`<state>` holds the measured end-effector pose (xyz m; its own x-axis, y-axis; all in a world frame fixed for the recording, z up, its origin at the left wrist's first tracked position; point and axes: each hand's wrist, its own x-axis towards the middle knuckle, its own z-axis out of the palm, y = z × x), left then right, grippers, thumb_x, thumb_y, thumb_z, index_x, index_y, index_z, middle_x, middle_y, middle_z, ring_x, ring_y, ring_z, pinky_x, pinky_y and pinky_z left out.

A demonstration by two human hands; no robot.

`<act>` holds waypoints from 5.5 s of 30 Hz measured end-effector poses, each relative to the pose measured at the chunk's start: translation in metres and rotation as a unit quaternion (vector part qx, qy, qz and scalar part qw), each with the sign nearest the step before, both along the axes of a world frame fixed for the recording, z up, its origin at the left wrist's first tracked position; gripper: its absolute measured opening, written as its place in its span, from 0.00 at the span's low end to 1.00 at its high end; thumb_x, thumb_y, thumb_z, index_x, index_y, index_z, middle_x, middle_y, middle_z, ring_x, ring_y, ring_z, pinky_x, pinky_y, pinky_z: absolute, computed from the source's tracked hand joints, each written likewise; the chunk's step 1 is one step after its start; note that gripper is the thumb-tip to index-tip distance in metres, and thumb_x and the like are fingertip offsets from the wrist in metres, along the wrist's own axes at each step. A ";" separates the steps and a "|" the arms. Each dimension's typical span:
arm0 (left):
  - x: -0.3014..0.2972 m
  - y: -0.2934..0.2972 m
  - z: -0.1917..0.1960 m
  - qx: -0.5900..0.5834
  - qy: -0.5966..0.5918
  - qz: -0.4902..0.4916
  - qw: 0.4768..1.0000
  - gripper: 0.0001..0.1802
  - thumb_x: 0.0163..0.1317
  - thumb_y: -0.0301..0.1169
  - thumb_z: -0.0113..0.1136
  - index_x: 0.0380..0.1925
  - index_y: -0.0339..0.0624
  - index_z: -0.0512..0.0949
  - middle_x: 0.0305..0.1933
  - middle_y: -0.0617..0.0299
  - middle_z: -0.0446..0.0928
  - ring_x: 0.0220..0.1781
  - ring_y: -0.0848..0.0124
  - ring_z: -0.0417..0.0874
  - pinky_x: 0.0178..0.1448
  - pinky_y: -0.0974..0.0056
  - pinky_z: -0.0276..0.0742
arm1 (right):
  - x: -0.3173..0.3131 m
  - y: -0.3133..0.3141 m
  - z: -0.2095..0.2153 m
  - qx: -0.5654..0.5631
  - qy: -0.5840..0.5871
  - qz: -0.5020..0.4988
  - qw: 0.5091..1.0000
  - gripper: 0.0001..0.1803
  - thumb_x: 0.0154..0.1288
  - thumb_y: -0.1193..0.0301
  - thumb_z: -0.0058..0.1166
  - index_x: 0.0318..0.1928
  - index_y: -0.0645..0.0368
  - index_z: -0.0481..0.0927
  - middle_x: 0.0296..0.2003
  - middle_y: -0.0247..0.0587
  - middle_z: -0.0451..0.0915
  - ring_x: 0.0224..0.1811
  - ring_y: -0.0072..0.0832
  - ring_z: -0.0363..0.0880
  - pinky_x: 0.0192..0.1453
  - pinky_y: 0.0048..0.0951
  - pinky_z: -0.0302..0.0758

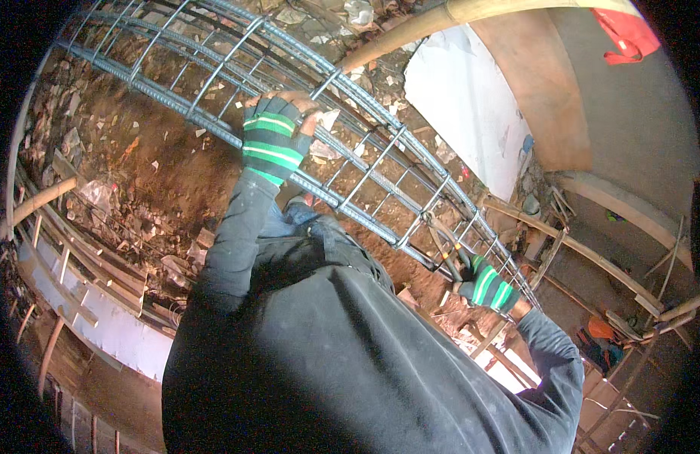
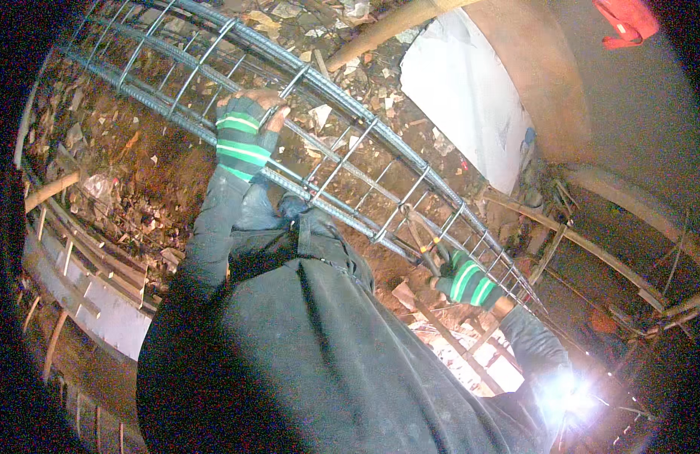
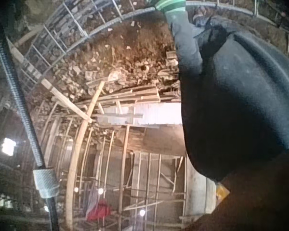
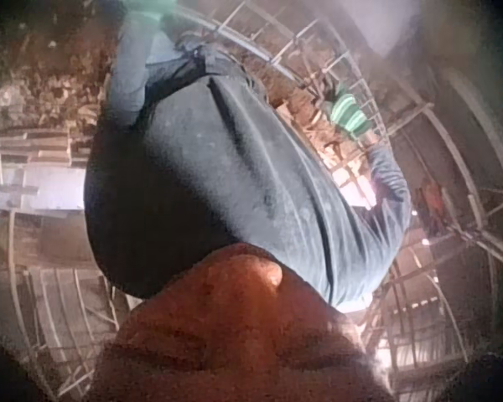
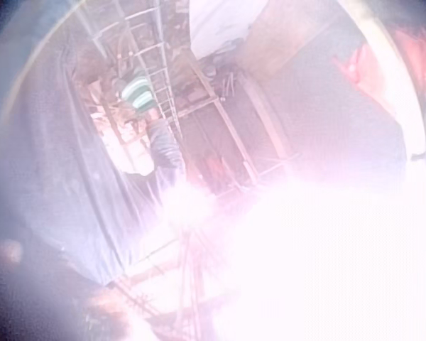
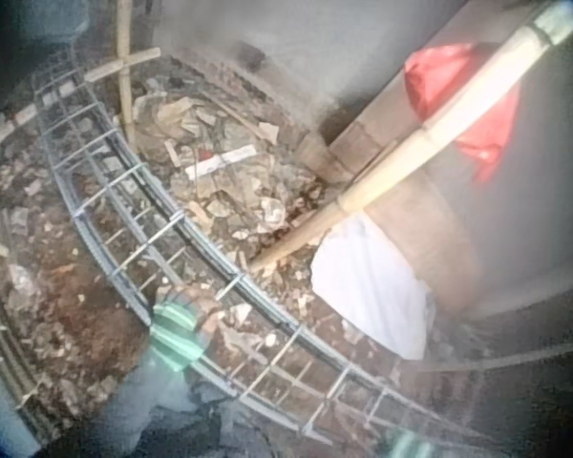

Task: The person uses pliers to twist wire ties around intersecting rebar rods, securing a long rebar mesh grid on the ground. The person repeatedly grips the wire, twists it with the pliers, and moves along the grid to fasten multiple joints.

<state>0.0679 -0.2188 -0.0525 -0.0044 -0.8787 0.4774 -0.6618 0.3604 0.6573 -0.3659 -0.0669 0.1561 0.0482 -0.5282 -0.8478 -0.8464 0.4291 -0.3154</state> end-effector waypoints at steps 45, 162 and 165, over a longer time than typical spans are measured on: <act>0.004 -0.002 0.008 -0.001 0.064 -0.020 0.998 0.10 0.61 0.35 0.69 0.42 0.53 0.84 0.48 0.63 0.84 0.54 0.59 0.80 0.63 0.48 0.67 | -0.014 -0.006 0.007 0.116 0.061 -0.079 0.988 0.13 0.73 0.64 0.61 0.49 0.59 0.80 0.29 0.41 0.78 0.27 0.32 0.78 0.29 0.37 0.72; -0.242 0.311 0.092 0.414 0.367 -0.191 0.811 0.10 0.70 0.27 0.64 0.48 0.34 0.85 0.41 0.57 0.87 0.39 0.71 0.89 0.42 0.68 0.82 | -0.177 0.204 -0.142 -0.460 0.522 -0.238 0.678 0.37 0.63 0.44 0.65 0.61 0.59 0.77 0.55 0.57 0.77 0.58 0.57 0.76 0.58 0.59 0.73; -0.244 0.337 0.094 0.412 0.416 -0.153 0.797 0.09 0.69 0.26 0.65 0.46 0.35 0.84 0.42 0.57 0.87 0.38 0.71 0.89 0.42 0.68 0.82 | -0.151 0.204 -0.116 -0.586 0.431 -0.254 0.638 0.33 0.69 0.54 0.65 0.68 0.56 0.75 0.57 0.54 0.79 0.59 0.48 0.76 0.60 0.53 0.71</act>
<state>-0.1762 0.1178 0.0413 -0.2613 -0.9141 -0.3102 0.1613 -0.3582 0.9196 -0.5172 0.1373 0.0400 -0.5980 -0.5857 0.5472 -0.7680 0.6140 -0.1821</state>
